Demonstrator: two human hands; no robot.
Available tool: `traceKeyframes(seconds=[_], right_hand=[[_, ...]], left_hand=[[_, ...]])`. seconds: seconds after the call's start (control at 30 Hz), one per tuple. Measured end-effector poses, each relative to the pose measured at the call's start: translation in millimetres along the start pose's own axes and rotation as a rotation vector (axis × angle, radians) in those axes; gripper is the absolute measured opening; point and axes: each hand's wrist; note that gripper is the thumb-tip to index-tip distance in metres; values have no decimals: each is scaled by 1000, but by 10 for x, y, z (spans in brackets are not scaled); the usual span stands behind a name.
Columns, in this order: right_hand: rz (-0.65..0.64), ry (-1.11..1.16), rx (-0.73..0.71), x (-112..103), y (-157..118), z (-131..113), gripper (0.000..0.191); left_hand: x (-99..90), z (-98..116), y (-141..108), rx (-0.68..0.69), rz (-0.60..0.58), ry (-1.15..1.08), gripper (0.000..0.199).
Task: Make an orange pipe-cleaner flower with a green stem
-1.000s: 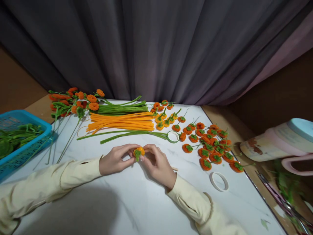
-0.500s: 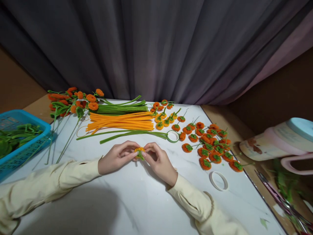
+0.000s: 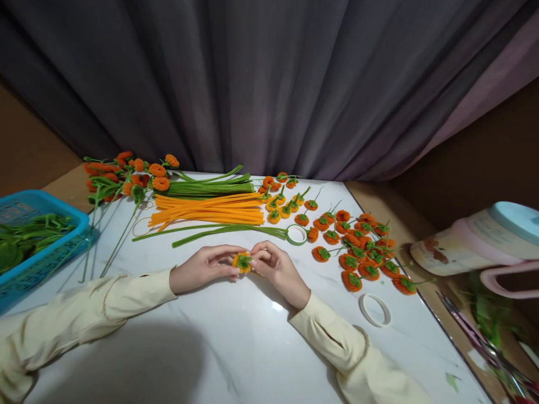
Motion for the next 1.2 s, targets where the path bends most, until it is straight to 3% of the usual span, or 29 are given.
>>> traceKeyframes(seconds=[0.13,0.23,0.37,0.47,0.67,0.83,1.0,1.2], right_hand=[[-28,-56,-88,3,-10,14,30],[9,-247,-218,19,-18,70,35],[161,-588,-338,51,-39,134,18],[182,-725,-439,76,-58,134,12],[156,-787,-484,98,-79,124,12],[161,-793,-537,83,-95,141,24],[82,-913,-727,77,-94,131,17],[120,-949,-721,80,-95,140,14]], left_hand=[[-38,11,27,-34,38,-58,43],[-74,9,48,-83,59,-141,43],[-65,16,55,-169,-4,-186,40],[-35,38,46,-189,-58,-235,37],[-39,73,45,-204,-62,-322,35],[-39,57,47,-182,-51,-270,32],[-11,38,32,-112,-34,-192,38],[5,29,3,-37,-42,-101,43]])
Point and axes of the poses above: each hand's wrist, its own y-axis towards the middle knuckle, its own x-axis out of the palm, z = x × y
